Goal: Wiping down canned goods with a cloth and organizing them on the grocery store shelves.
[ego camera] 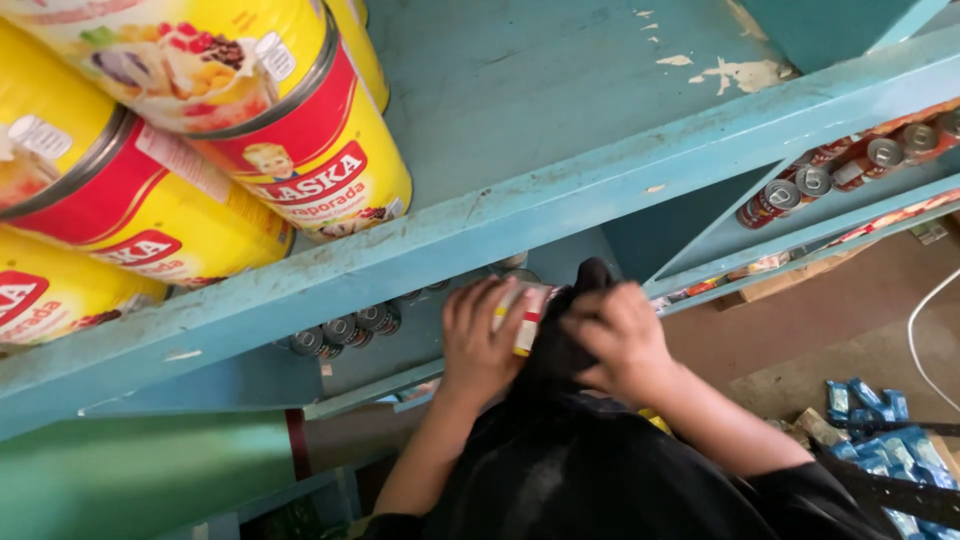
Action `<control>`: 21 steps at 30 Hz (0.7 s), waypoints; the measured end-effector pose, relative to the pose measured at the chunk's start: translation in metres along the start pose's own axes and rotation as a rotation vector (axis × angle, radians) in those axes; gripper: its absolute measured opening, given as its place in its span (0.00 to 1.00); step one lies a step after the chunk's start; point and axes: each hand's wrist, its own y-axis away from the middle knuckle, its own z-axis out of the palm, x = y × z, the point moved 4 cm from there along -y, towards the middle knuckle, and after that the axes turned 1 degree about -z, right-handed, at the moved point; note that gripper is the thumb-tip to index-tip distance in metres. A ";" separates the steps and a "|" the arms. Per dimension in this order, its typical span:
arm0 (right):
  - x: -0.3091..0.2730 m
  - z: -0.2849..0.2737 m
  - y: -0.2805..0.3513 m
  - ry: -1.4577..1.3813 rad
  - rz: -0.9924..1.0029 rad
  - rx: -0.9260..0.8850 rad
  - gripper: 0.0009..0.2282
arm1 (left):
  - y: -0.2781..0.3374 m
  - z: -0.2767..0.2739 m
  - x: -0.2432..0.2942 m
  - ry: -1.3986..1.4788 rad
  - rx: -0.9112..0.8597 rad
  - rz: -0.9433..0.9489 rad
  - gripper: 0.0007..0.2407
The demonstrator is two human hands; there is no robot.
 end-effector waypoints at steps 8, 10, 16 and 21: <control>0.010 0.014 -0.002 0.047 0.021 0.050 0.29 | -0.005 -0.006 -0.009 -0.072 0.004 -0.013 0.29; 0.012 0.015 0.000 -0.007 0.014 0.066 0.28 | -0.008 -0.006 -0.003 -0.043 -0.026 -0.015 0.29; 0.023 0.020 -0.002 0.109 0.103 0.098 0.26 | -0.004 -0.012 -0.010 -0.114 0.004 -0.024 0.29; -0.006 0.013 -0.017 0.016 0.089 0.014 0.32 | 0.013 0.007 -0.012 0.003 -0.070 -0.083 0.32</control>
